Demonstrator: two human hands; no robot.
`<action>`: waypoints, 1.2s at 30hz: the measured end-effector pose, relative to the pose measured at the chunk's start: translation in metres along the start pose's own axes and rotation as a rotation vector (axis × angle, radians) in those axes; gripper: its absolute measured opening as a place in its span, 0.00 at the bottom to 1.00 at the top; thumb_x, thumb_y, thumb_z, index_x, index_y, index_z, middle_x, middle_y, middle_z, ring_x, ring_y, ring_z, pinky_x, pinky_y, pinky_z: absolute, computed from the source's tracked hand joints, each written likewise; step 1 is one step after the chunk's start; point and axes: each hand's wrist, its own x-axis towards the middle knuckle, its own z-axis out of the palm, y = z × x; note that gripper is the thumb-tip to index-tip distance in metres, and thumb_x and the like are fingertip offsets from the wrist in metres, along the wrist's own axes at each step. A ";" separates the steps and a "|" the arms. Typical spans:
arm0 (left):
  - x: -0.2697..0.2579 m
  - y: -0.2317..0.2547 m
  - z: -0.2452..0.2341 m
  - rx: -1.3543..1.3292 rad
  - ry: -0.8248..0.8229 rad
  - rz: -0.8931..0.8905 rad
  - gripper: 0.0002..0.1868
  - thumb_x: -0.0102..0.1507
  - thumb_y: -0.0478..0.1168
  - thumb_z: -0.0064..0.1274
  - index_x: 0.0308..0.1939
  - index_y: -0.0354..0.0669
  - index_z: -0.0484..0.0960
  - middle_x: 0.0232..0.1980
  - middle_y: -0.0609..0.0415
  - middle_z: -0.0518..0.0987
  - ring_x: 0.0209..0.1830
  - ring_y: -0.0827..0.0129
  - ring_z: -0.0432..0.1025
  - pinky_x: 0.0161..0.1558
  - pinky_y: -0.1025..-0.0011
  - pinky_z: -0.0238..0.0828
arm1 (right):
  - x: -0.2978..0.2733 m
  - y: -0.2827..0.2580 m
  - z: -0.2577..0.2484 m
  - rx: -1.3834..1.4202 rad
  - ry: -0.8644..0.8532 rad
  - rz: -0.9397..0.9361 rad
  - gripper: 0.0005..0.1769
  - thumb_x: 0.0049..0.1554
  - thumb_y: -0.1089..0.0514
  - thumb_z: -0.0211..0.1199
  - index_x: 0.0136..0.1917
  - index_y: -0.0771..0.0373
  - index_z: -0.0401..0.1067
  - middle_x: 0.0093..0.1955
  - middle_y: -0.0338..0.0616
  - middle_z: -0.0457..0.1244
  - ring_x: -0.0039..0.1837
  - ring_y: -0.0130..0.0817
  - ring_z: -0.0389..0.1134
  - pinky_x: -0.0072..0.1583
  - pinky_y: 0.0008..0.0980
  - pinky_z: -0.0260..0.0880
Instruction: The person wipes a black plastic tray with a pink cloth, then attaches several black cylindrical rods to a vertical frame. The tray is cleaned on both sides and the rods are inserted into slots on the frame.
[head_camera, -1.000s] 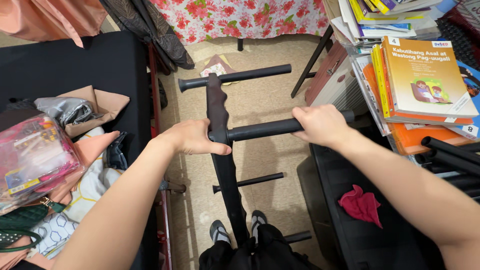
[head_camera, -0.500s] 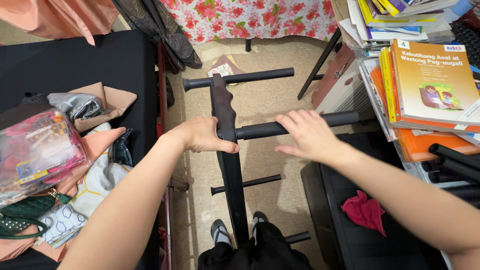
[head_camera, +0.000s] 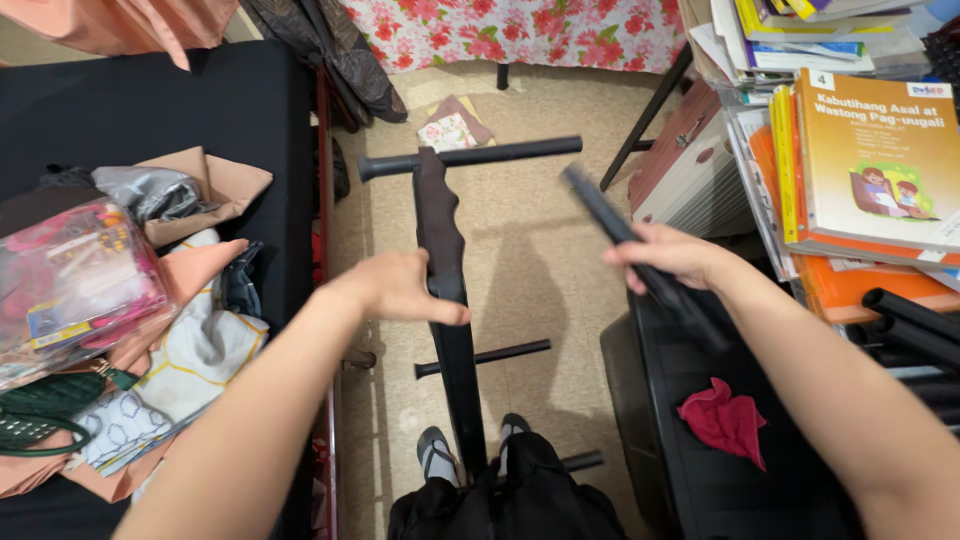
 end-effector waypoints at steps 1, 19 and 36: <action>0.003 0.004 0.009 0.004 0.002 0.011 0.58 0.40 0.79 0.59 0.53 0.29 0.76 0.50 0.33 0.81 0.53 0.46 0.77 0.56 0.59 0.73 | 0.008 0.013 -0.010 0.083 0.083 -0.025 0.17 0.52 0.58 0.68 0.50 0.62 0.63 0.34 0.41 0.64 0.33 0.32 0.66 0.40 0.34 0.69; 0.088 0.047 0.090 0.207 -0.213 -0.018 0.52 0.45 0.76 0.59 0.56 0.36 0.71 0.44 0.40 0.85 0.51 0.51 0.79 0.54 0.58 0.76 | 0.062 0.353 -0.044 -0.159 0.882 0.353 0.36 0.45 0.61 0.76 0.66 0.64 0.72 0.60 0.52 0.70 0.61 0.45 0.72 0.63 0.38 0.70; 0.147 0.078 0.142 0.165 -0.145 0.032 0.48 0.47 0.74 0.62 0.52 0.39 0.70 0.39 0.42 0.85 0.46 0.51 0.81 0.50 0.60 0.77 | 0.093 0.456 -0.065 -0.533 0.829 0.368 0.40 0.47 0.55 0.73 0.71 0.63 0.66 0.67 0.64 0.61 0.69 0.57 0.63 0.68 0.43 0.65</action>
